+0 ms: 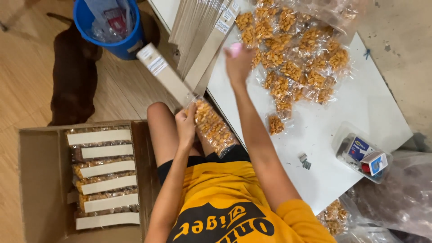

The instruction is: Stapling cardboard labels onto small plastic bags of snacks and packing them into a cardboard box.

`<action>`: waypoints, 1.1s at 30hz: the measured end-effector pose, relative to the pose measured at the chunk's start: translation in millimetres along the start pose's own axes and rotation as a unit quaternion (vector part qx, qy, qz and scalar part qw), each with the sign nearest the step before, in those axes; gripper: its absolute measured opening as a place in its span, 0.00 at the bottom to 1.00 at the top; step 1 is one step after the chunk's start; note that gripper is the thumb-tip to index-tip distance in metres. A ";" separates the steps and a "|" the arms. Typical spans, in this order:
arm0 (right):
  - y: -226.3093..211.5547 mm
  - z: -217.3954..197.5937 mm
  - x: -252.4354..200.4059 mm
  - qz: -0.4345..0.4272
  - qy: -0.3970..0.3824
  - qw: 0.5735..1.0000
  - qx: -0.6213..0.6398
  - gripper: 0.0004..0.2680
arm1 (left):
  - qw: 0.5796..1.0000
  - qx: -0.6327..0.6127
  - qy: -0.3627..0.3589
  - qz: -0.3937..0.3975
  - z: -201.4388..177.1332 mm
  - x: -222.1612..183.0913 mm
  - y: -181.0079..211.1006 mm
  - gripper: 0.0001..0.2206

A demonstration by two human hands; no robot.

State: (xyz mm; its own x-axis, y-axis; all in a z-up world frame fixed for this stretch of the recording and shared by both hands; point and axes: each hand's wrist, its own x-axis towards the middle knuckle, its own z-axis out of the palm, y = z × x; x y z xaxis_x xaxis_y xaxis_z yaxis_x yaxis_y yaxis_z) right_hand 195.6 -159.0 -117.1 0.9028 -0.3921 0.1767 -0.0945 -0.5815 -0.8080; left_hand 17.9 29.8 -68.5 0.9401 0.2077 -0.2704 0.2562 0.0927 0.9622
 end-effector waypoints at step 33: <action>-3.2 -216.2 -123.5 0.093 -0.421 0.871 0.234 0.08 | 0.952 -0.271 0.099 -0.105 -28.3 40.7 -98.8 0.08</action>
State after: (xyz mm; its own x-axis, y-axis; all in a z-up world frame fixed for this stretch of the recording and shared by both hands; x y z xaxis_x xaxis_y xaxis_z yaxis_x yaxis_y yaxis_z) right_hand -6.3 -262.8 -14.8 0.8963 0.3287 -0.2977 -0.2684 -0.1325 -0.9542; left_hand 24.5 56.7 -175.5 0.8062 0.3033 -0.5080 0.2296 0.6308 0.7412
